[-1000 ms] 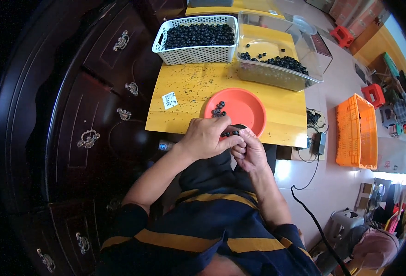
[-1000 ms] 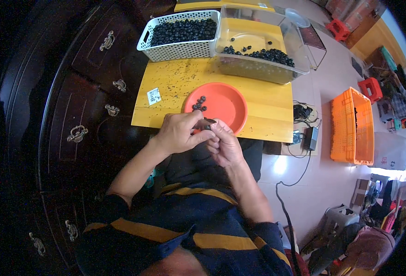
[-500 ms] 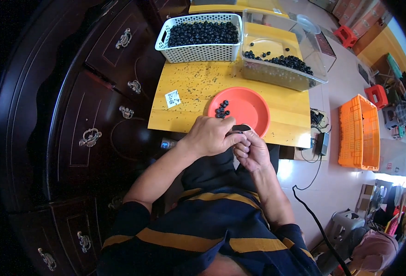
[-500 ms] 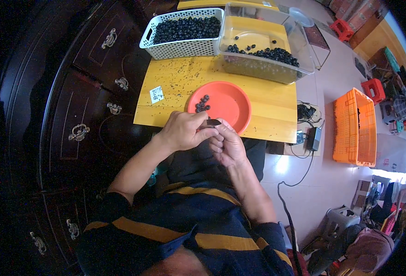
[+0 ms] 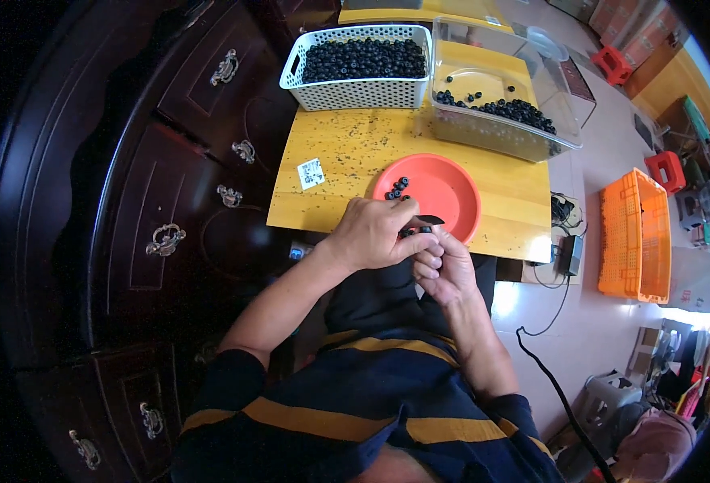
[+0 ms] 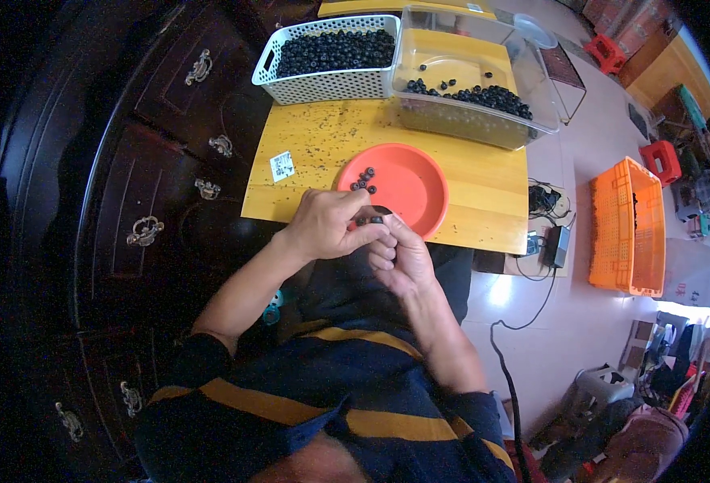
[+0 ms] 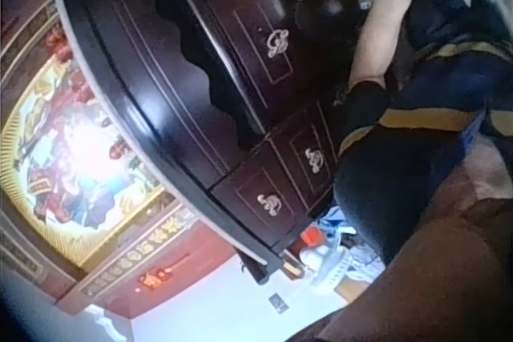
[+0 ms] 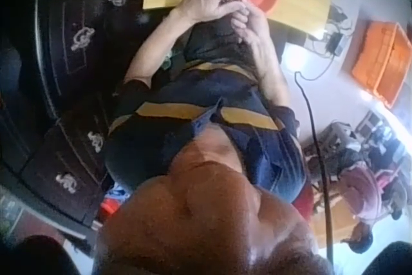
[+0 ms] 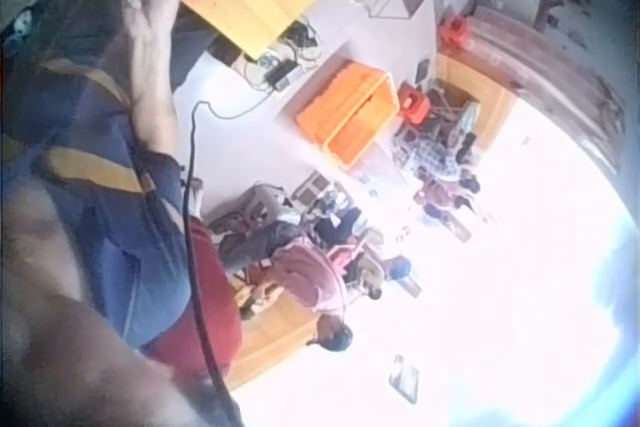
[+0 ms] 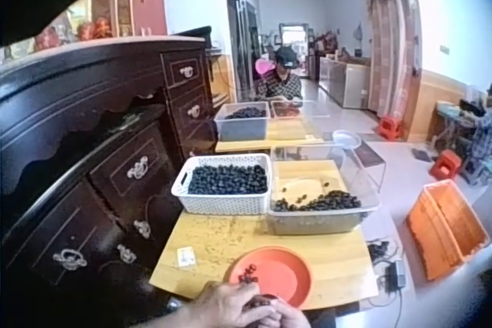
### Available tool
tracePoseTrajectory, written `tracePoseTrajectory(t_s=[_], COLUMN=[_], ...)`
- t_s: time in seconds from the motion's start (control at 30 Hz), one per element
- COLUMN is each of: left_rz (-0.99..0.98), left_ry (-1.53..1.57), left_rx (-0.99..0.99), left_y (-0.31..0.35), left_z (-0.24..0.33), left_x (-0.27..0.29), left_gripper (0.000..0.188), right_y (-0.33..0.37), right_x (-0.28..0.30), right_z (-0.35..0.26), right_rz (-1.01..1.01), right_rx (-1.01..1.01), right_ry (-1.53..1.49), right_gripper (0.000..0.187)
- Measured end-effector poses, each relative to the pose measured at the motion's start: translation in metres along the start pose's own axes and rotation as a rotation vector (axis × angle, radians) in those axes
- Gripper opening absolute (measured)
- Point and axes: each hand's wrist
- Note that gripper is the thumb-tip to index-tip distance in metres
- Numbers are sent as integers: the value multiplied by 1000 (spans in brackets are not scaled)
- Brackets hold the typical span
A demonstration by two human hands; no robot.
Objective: The person sorts small black plastic or rubber components by hand, transferring them from a white plastic basket into a red tray.
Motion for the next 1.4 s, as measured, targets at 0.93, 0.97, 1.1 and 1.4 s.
tracePoseTrajectory(t_s=[0.93,0.97,1.1,1.4], left_rz=[-294,-259,317,-173], left_ry=[138,88,-278,75], left_rx=[190,239,282,297], left_y=[-25,-37,-91,-35], left_z=[-26,-33,-76,-8], left_x=[23,34,76,31], left_gripper=[30,30,47,51], right_y=[-14,-14,-14,-10], right_x=[0,-1,-7,-8], right_z=[-4,-6,-9,-15], right_rz=[85,74,118,58], right_rx=[-50,-44,26,84], right_ry=[-25,-41,-60,-69], right_gripper=[20,21,29,44])
Point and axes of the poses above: each hand's wrist, its own y-axis away from the middle knuckle, its own x-axis out of the back of the hand, z = x × y, and after that the axes turned 7 degrees about -x, right-handed
